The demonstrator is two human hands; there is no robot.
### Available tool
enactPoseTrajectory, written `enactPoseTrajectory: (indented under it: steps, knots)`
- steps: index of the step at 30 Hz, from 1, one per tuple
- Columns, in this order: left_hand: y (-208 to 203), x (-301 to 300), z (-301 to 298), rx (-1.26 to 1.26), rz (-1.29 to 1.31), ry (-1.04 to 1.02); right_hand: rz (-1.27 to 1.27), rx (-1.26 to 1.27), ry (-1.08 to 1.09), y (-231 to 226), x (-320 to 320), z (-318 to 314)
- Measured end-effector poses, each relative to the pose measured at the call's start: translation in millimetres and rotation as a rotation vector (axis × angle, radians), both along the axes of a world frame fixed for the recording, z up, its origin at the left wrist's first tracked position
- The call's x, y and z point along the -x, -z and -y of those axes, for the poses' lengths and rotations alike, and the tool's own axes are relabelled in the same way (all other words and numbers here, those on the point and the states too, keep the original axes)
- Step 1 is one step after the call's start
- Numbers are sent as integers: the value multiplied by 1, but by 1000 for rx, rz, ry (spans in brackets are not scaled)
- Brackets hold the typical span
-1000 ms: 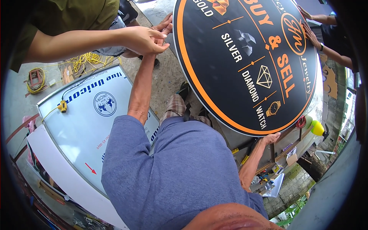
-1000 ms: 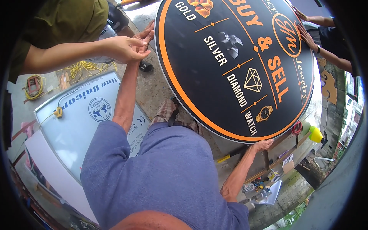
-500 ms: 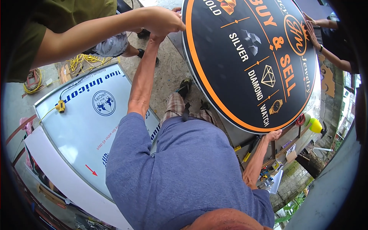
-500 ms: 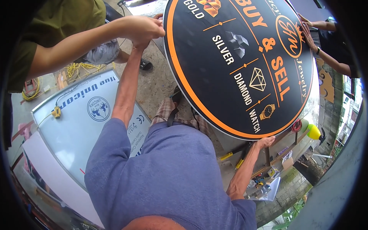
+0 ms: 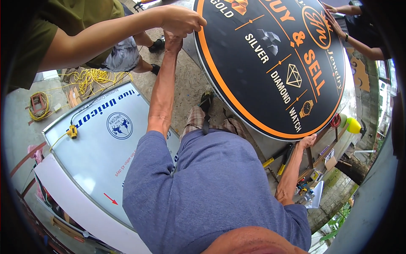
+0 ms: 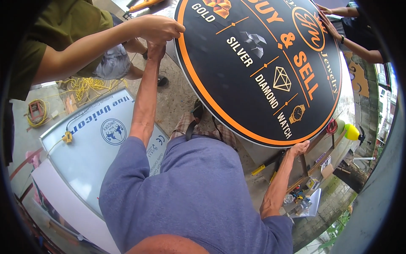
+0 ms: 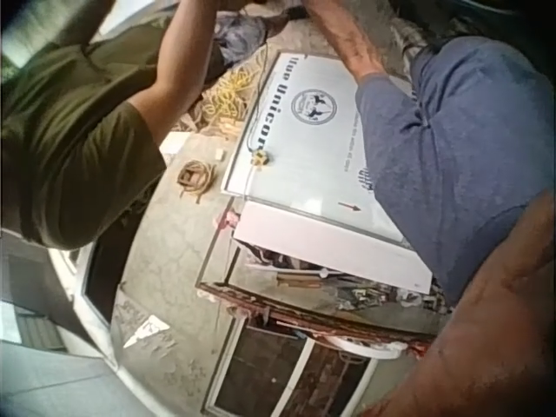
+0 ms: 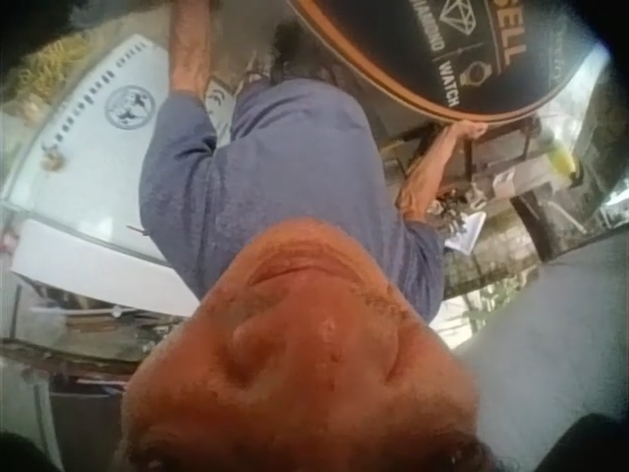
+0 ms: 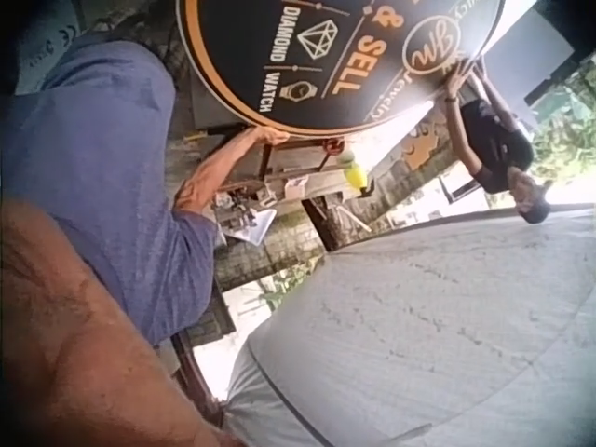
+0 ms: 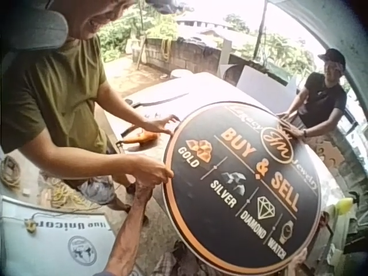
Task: Assembling a circular business sign onto a frame using a hand riveter and electric drill.
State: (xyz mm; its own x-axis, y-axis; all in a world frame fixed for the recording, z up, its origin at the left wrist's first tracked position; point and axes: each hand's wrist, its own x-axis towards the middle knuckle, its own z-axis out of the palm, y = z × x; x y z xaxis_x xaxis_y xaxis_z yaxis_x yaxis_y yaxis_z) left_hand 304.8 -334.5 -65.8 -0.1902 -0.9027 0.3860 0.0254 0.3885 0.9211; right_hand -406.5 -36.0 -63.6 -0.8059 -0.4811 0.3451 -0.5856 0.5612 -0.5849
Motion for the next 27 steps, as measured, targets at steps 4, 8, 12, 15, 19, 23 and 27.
enactPoseTrajectory:
  steps: [4, 8, 12, 15, 19, 23, 27]
  knots:
    - [1, 0, -2, -103, -148, -27, 184, 78, -23, 1, -1, -4]
    - [19, 15, -25, -153, -501, -191, 243, 92, -3, 0, -3, -3]
    - [30, 26, -38, -161, -631, -233, 79, 74, 3, 2, 0, -2]
    - [22, 32, -38, -154, -649, -233, 196, 109, 0, 4, 0, -2]
    - [11, 46, -40, -147, -705, -279, 125, 88, 16, 1, -4, 0]
    - [23, 53, -35, -124, -660, -409, 303, 205, 41, -2, -7, 3]
    - [41, 43, -24, -105, -535, -495, 112, 59, 47, 7, 5, 3]
